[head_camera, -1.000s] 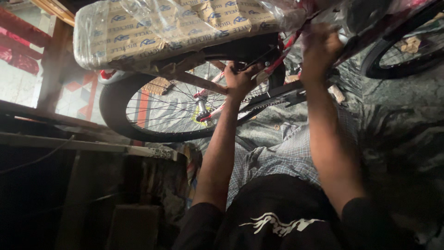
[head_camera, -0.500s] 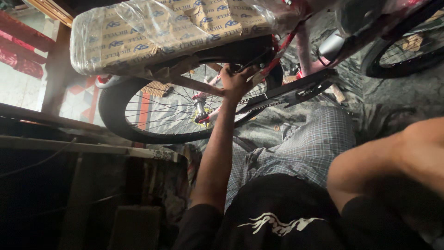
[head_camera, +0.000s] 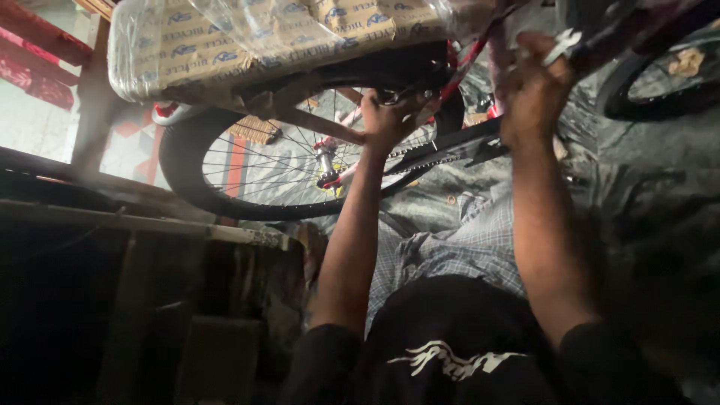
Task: The person works on a bicycle, using a wrench to tighten bolts on the front fork and handlebar area. They then flip the bicycle upside down and continue tightening bolts on the rear wheel and chain area.
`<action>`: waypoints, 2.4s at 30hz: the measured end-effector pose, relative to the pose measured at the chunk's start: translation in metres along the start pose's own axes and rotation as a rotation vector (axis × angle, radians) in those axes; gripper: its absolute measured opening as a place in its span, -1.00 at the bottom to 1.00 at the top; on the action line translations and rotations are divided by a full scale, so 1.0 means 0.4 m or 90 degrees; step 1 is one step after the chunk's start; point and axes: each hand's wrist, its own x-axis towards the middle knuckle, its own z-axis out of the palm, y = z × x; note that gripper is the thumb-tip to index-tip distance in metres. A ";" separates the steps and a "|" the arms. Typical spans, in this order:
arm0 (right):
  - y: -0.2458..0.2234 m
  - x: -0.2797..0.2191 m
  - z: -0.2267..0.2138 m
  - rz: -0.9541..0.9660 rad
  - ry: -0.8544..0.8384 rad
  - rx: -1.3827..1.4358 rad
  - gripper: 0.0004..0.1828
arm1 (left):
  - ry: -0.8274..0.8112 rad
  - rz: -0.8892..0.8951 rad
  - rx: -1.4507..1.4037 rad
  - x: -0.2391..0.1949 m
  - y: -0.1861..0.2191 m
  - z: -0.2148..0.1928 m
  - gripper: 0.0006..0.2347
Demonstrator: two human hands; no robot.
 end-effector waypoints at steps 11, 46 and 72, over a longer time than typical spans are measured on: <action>0.030 0.089 0.026 0.016 -0.011 -0.067 -0.85 | -0.088 -0.199 -0.276 -0.010 -0.014 0.059 -0.82; -0.095 -0.008 0.049 -0.312 -0.232 -0.281 -0.81 | 0.069 -0.143 -0.062 0.069 0.347 -0.211 -0.91; -0.194 0.142 -0.174 -0.090 -0.538 -0.332 -0.89 | 0.045 -0.146 -0.461 0.271 0.450 -0.169 -0.58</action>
